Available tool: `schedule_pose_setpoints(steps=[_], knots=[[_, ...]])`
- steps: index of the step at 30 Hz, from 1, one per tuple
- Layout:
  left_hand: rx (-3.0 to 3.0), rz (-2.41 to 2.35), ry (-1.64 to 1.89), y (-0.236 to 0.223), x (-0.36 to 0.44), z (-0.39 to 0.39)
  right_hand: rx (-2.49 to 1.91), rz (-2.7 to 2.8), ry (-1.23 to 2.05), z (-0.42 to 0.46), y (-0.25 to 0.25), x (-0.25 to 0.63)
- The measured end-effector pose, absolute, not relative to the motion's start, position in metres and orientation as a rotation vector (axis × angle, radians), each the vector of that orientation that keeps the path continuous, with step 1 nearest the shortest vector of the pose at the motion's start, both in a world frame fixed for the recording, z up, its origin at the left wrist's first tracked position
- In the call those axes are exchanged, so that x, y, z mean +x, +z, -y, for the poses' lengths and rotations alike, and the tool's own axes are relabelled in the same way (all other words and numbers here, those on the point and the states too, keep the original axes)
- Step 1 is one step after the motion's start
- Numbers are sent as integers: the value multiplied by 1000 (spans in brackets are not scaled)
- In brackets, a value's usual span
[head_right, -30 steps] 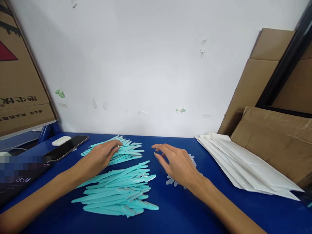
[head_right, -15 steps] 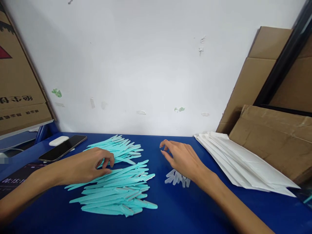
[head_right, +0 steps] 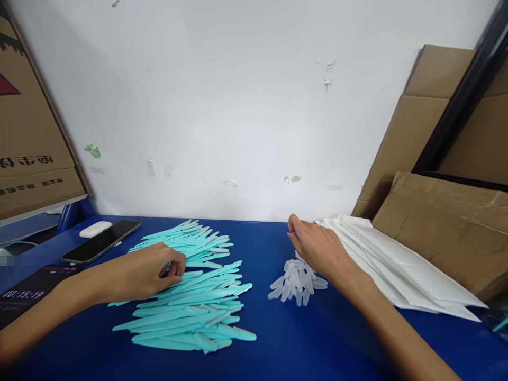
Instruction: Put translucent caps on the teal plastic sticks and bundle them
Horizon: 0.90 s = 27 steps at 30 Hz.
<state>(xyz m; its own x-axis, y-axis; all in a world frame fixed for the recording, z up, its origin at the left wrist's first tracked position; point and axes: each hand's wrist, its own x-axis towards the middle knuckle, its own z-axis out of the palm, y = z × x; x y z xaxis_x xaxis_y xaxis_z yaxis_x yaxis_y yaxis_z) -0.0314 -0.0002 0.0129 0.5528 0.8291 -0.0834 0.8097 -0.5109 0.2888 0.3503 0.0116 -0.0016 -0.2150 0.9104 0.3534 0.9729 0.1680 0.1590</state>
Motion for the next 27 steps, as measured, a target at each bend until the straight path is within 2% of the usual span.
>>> schedule_pose_setpoints(steps=[8,14,27], knots=[[2556,-1382,107,11,-30,-1,-2031,2336,-289,-21,-13,372],[2610,-1357,219,4,-26,-2,-2088,2367,-223,-26,-20,376],[2670,-1360,194,-5,-17,-2,-2136,2405,-209,-30,-19,370]])
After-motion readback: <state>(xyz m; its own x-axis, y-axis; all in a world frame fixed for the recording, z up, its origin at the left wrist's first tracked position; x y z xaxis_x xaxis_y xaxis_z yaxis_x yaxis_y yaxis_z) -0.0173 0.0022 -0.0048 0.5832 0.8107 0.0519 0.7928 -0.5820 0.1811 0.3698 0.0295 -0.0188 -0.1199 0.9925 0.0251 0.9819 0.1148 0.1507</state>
